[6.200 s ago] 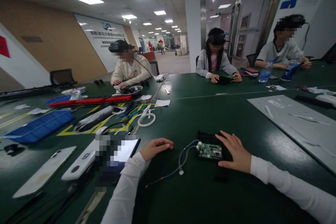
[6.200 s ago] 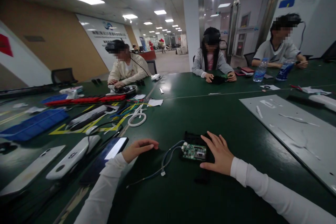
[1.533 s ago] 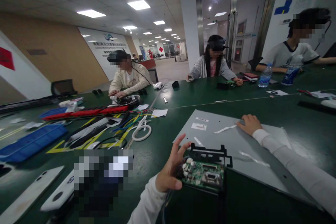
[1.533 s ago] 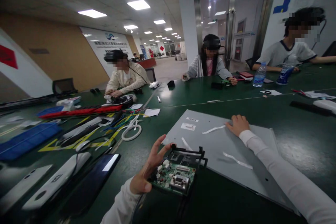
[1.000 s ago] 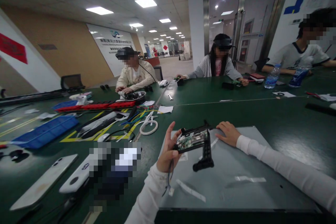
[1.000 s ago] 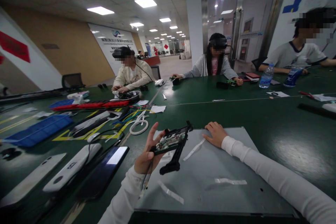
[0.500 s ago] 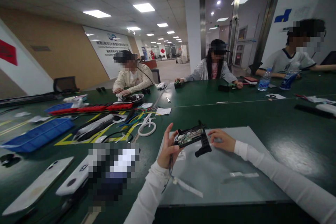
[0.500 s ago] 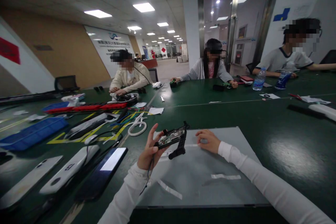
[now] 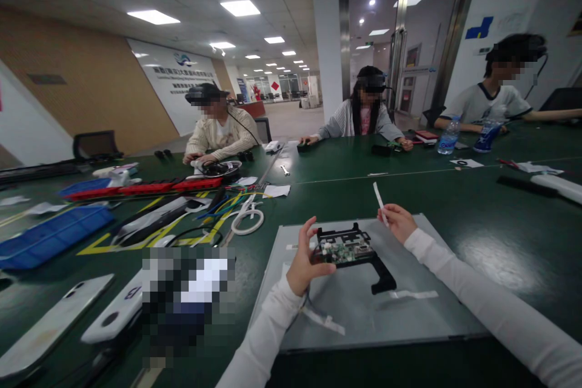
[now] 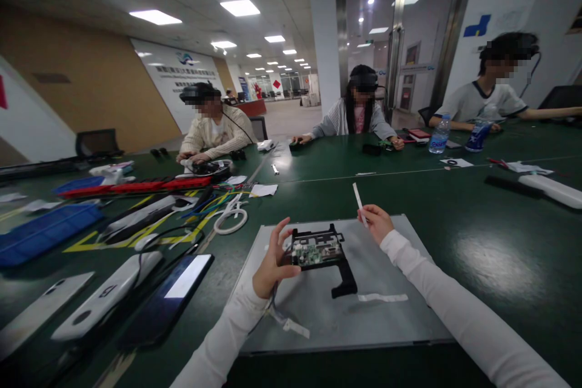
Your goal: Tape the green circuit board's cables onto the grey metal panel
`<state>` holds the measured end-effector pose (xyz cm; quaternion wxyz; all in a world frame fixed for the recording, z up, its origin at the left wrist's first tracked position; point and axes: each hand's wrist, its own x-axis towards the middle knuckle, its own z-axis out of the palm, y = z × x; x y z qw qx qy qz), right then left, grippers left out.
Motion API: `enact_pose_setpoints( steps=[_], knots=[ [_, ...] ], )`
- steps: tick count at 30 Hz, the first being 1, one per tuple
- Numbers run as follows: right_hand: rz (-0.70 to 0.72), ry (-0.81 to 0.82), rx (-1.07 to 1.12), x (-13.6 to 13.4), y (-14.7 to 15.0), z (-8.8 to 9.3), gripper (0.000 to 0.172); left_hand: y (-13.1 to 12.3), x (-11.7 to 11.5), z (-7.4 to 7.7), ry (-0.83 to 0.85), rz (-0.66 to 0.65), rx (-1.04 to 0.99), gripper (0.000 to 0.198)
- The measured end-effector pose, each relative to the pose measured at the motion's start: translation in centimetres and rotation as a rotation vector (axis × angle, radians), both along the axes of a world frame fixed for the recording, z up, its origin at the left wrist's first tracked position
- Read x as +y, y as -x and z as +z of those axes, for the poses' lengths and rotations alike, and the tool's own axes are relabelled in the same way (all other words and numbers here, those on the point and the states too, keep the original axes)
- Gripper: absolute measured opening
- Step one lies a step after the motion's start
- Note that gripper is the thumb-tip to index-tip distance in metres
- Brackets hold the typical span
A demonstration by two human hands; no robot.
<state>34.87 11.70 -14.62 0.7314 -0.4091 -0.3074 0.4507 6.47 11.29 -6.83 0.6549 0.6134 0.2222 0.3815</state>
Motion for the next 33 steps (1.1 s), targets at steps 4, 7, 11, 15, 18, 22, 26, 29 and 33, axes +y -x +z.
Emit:
enact_pose_setpoints(
  steps=[4,7,11,15,18,22,26,29,33],
  knots=[
    [-0.035,0.003,0.055,0.1,-0.3,-0.5,0.025,-0.5,-0.6,-0.6,-0.049,-0.028,0.151,0.103],
    [-0.033,0.01,0.058,0.2,-0.1,-0.6,0.026,-0.8,-0.6,-0.9,-0.076,-0.013,0.223,0.102],
    [-0.032,0.008,0.05,0.2,0.0,-0.4,0.026,-0.9,-0.1,-1.5,-0.098,0.038,0.243,0.099],
    [-0.017,0.004,0.043,-0.1,-0.1,-0.3,0.027,-0.6,0.5,-1.8,-0.193,0.07,0.277,0.097],
    [0.006,0.005,0.037,-0.2,-0.2,-0.3,0.028,-0.3,0.8,-1.9,-0.244,0.011,0.308,0.097],
    [0.038,0.011,0.032,-0.4,-0.2,-0.3,0.028,0.0,1.5,-2.4,-0.287,-0.009,0.353,0.096],
    [0.059,0.013,0.02,-0.5,-0.2,-0.2,0.029,0.2,1.9,-2.7,-0.38,0.013,0.419,0.09],
    [0.06,0.012,0.009,-0.6,-0.1,-0.1,0.03,0.4,1.9,-2.6,-0.468,0.016,0.418,0.088],
    [0.048,0.016,-0.011,-0.7,0.1,0.2,0.03,0.8,1.7,-2.0,-0.501,0.017,0.421,0.079]
  ],
)
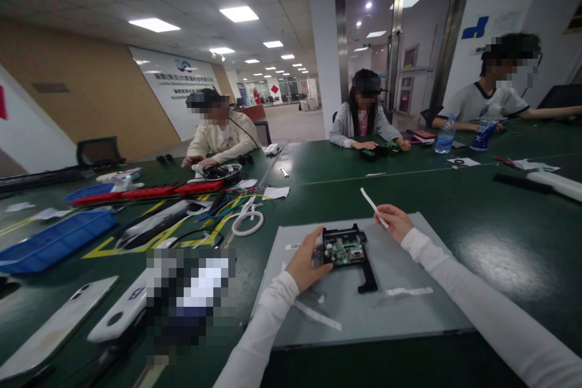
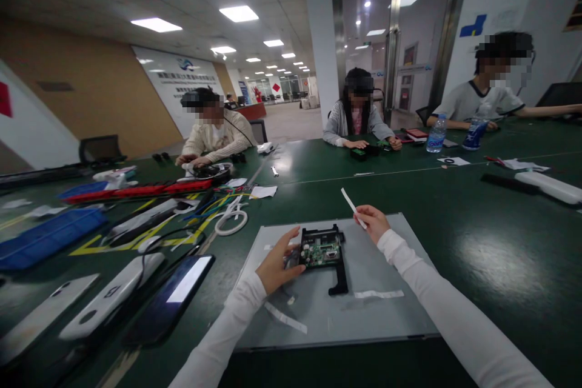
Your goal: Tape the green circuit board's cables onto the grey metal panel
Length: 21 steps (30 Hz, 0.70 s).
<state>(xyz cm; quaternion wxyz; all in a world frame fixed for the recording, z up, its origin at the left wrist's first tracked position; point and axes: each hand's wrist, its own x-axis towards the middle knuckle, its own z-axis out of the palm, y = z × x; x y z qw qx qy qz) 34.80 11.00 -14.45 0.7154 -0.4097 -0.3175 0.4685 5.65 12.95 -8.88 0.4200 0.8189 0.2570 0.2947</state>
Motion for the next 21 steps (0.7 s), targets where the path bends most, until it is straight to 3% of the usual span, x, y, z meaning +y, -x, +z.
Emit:
enact_pose_setpoints(
  steps=[7,11,17,21],
  knots=[
    [0.017,0.011,-0.053,-0.2,0.4,0.4,0.035,1.2,1.1,0.4,-0.08,0.238,0.052,0.046],
    [0.048,0.007,-0.086,-0.3,0.7,1.5,0.035,1.4,1.9,0.2,-0.07,0.313,0.008,0.034],
    [0.185,-0.09,-0.392,-1.6,3.0,5.4,0.023,1.0,1.4,0.7,0.067,0.319,-0.118,0.033],
    [0.253,-0.205,-0.759,-2.4,5.4,7.9,0.013,0.7,0.7,1.3,0.349,0.238,-0.239,0.049]
  ],
)
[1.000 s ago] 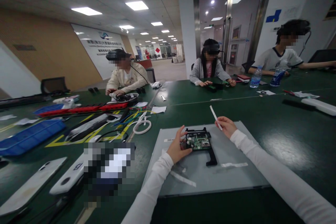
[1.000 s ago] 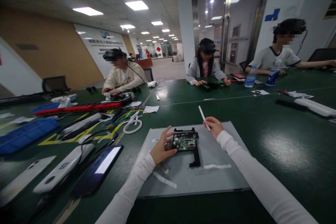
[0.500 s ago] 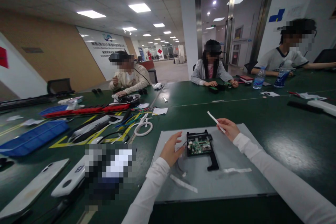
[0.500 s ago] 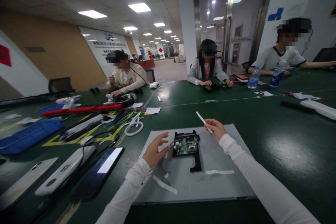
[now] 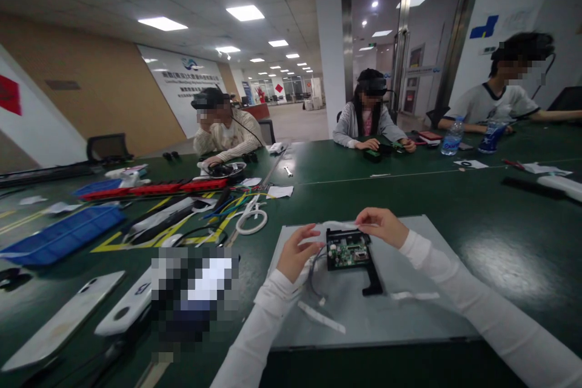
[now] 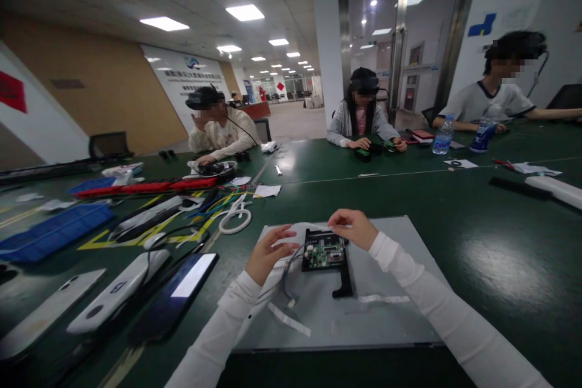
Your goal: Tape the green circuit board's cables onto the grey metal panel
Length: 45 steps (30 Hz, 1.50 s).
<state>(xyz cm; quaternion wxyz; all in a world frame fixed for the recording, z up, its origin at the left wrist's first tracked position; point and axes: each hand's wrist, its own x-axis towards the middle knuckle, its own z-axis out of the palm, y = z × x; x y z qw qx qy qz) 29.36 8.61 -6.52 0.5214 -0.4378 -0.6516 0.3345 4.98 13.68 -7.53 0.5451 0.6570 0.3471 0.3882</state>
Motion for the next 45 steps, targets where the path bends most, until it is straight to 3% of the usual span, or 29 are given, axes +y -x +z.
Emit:
enact_pose_setpoints(
  steps=[2,4,7,11,15,21,29,36,45],
  knots=[
    [0.024,-0.055,-0.164,0.2,1.1,0.9,0.01,-0.1,-0.2,0.1,0.105,-0.035,-0.047,0.052],
    [0.056,-0.093,-0.263,0.7,1.8,1.6,0.01,0.0,-0.1,0.0,0.145,-0.025,-0.067,0.043],
    [0.091,-0.133,-0.315,1.8,2.5,2.1,0.012,0.0,0.2,-0.5,0.16,0.039,-0.082,0.03],
    [0.072,-0.124,-0.336,3.2,2.6,1.9,0.015,0.2,0.6,-0.9,0.157,0.092,-0.092,0.029],
    [-0.01,-0.06,-0.286,4.7,2.0,0.6,0.018,0.2,0.7,-1.0,0.116,0.149,-0.007,0.027],
    [-0.024,0.11,-0.003,6.9,1.1,-2.6,0.022,0.1,0.7,-1.4,-0.029,0.193,0.179,0.024],
    [-0.049,0.149,0.065,7.9,0.1,-6.1,0.024,-0.2,1.0,-2.4,-0.227,0.253,0.388,0.023],
    [-0.072,0.161,0.117,8.2,0.3,-7.2,0.025,-0.6,1.9,-3.8,-0.234,0.287,0.326,0.022],
    [-0.119,0.158,0.168,8.1,0.9,-7.8,0.023,-0.9,2.3,-4.3,-0.212,0.34,0.262,0.02]
  ],
)
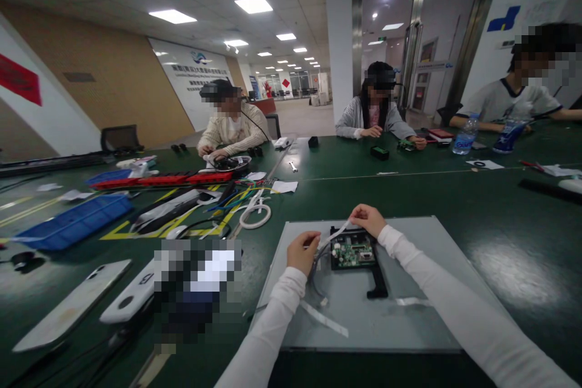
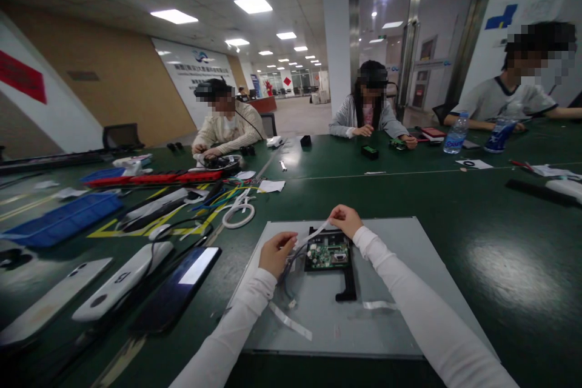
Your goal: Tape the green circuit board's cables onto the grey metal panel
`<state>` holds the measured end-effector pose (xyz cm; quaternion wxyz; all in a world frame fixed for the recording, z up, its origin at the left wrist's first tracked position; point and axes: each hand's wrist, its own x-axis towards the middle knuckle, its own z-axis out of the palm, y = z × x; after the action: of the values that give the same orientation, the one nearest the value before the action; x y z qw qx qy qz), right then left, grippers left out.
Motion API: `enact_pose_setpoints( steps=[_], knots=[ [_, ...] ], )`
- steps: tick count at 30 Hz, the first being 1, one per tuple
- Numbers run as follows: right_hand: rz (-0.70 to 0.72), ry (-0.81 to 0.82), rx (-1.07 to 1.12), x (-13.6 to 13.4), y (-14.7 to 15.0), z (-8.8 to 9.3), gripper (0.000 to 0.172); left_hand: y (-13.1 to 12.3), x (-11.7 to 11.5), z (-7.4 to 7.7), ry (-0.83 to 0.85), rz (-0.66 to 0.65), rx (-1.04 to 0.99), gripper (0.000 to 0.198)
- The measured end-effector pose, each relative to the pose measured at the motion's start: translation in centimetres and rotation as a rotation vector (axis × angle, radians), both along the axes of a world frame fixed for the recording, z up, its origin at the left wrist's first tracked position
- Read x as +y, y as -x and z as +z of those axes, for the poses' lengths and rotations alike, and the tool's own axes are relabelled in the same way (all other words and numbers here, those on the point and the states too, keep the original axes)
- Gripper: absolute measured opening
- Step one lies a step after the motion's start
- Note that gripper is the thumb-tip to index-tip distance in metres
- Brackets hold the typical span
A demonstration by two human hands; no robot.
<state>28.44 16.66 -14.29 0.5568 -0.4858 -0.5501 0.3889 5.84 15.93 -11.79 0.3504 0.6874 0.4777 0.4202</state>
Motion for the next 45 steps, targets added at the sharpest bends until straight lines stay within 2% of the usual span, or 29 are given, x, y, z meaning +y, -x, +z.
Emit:
enact_pose_setpoints(
  steps=[8,19,36,45],
  knots=[
    [-0.019,-0.002,0.012,-0.27,0.35,0.04,0.023,0.11,-0.1,-0.67,-0.043,-0.027,0.046,0.016],
    [-0.063,-0.008,-0.038,0.11,-0.09,-0.38,0.01,0.09,-0.3,-0.37,-0.04,-0.014,0.053,0.015],
    [-0.054,0.024,-0.053,0.18,-0.09,-0.79,0.016,0.01,-0.75,0.05,-0.096,-0.071,0.151,0.016],
    [-0.056,0.025,-0.06,0.14,-0.1,-0.84,0.019,0.14,-0.45,-0.44,-0.138,-0.104,0.217,0.017]
  ],
)
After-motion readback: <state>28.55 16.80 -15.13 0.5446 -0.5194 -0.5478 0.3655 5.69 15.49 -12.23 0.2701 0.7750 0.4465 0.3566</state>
